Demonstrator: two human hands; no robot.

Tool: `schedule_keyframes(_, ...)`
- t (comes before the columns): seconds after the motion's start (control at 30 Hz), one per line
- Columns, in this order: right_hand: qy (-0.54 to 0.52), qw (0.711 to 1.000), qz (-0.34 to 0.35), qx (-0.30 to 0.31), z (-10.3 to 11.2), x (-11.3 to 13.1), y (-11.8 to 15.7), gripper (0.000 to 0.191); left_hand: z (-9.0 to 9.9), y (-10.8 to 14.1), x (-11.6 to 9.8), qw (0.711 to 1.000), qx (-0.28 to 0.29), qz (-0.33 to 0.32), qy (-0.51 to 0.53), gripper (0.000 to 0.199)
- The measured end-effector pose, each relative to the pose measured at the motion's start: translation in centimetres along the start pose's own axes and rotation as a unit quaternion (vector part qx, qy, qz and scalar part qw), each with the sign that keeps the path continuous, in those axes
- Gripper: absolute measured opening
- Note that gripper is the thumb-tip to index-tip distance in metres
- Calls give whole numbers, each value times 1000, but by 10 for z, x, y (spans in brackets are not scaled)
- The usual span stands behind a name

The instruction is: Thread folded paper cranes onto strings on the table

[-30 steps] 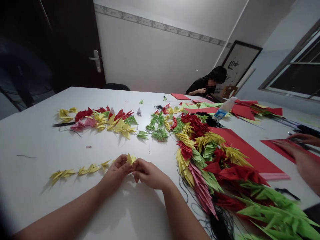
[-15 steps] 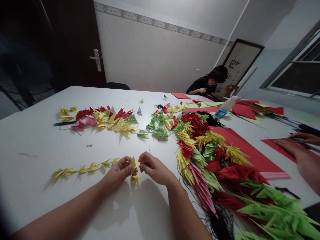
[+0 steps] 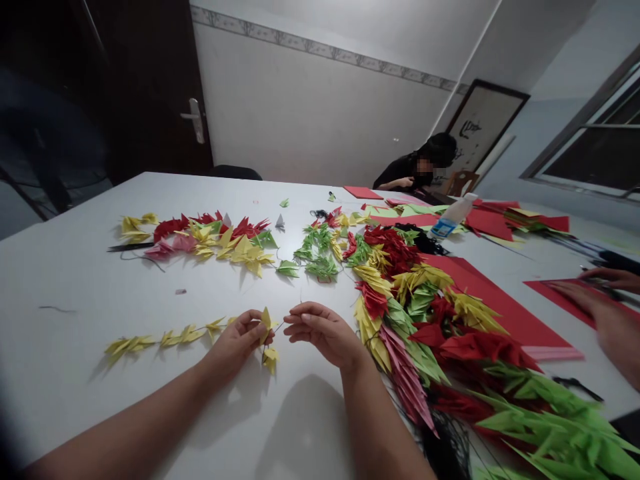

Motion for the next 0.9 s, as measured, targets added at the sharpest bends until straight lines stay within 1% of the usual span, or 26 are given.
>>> schedule_keyframes(0.07, 8, 1000, 0, -6, -1, -1, 0, 20, 0, 0, 0, 1000, 3, -2, -1, 30)
schedule_keyframes(0.23, 69, 996, 9, -48, 1, -4, -7, 19, 0, 0, 0, 1000, 8, -7, -23, 29)
schedule_keyframes(0.4, 103, 992, 37, -69, 0, -3, -11, 18, 1, 3, -9, 997, -39, -51, -41, 27)
schedule_keyframes(0.57, 124, 987, 51, -90, -2, 0, -9, 17, 2, 4, -14, 994, -52, -79, -48, 24)
schedule_keyframes(0.7, 133, 985, 44, -100, -6, -1, -9, 19, 1, 4, -15, 994, -54, -93, -5, 25)
schedule_keyframes(0.8, 134, 985, 39, -98, -12, -3, -10, 18, -4, 6, -13, 996, -36, -71, 40, 26)
schedule_keyframes(0.9, 119, 987, 34, -107, -17, -7, -12, 17, -12, 8, -12, 996, -3, -43, 81, 25)
Point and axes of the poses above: each hand's wrist, its own y-axis away from the middle knuckle, its own z-axis out of the back of the hand, x = y × z, the point moved 5 cm from there along -y, towards the middle knuckle, and after that the axes turned 1 degree about -x, right-handed, at the moved point
